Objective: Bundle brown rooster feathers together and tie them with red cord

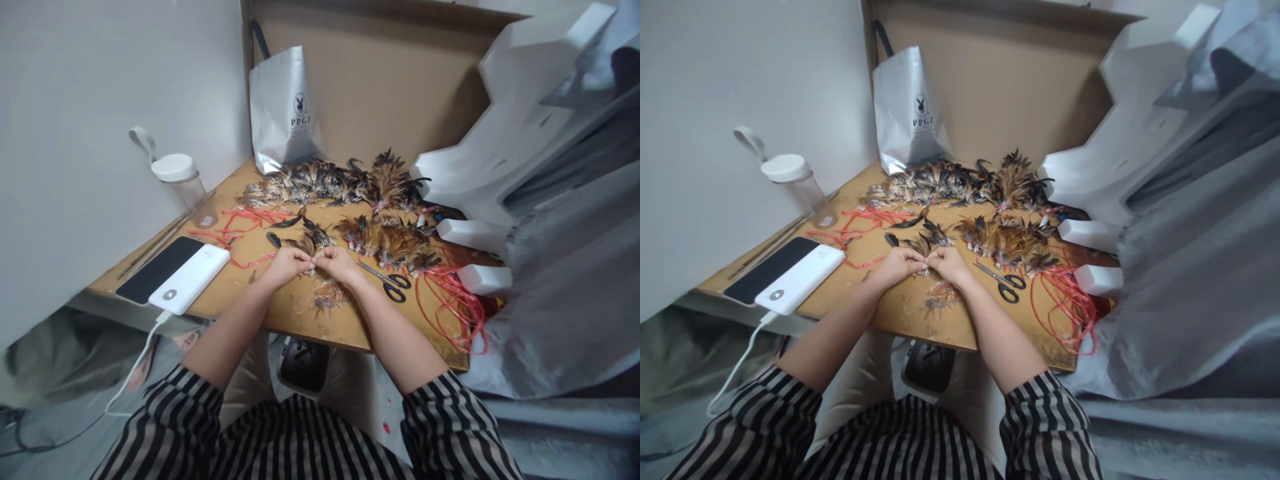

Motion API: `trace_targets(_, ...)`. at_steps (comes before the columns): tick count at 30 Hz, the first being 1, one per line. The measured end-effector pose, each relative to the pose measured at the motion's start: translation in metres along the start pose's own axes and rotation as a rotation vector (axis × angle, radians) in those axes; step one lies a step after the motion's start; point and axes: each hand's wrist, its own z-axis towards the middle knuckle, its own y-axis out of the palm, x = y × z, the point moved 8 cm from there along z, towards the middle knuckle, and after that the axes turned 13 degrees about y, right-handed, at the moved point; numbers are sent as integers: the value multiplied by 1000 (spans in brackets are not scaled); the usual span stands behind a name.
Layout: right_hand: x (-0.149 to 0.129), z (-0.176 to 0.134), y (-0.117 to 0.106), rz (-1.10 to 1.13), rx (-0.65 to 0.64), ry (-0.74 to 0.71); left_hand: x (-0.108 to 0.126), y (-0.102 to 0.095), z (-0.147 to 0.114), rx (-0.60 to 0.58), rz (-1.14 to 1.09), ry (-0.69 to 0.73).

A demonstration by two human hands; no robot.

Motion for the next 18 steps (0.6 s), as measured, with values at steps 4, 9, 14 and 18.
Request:
trace_targets(4, -8, -6, -3, 49, -4, -55, 5, 1, 0, -25, 32, 49)
trace_targets(9, -6, -5, -4, 4, -29, -50, 12, 0, -5, -36, -5, 116)
trace_targets(14, 5, 2, 3, -71, -77, -6, 18, -5, -12, -48, 4, 206)
trace_targets(18, 2, -1, 8, -68, -124, -54, 16, -5, -13, -77, 12, 222)
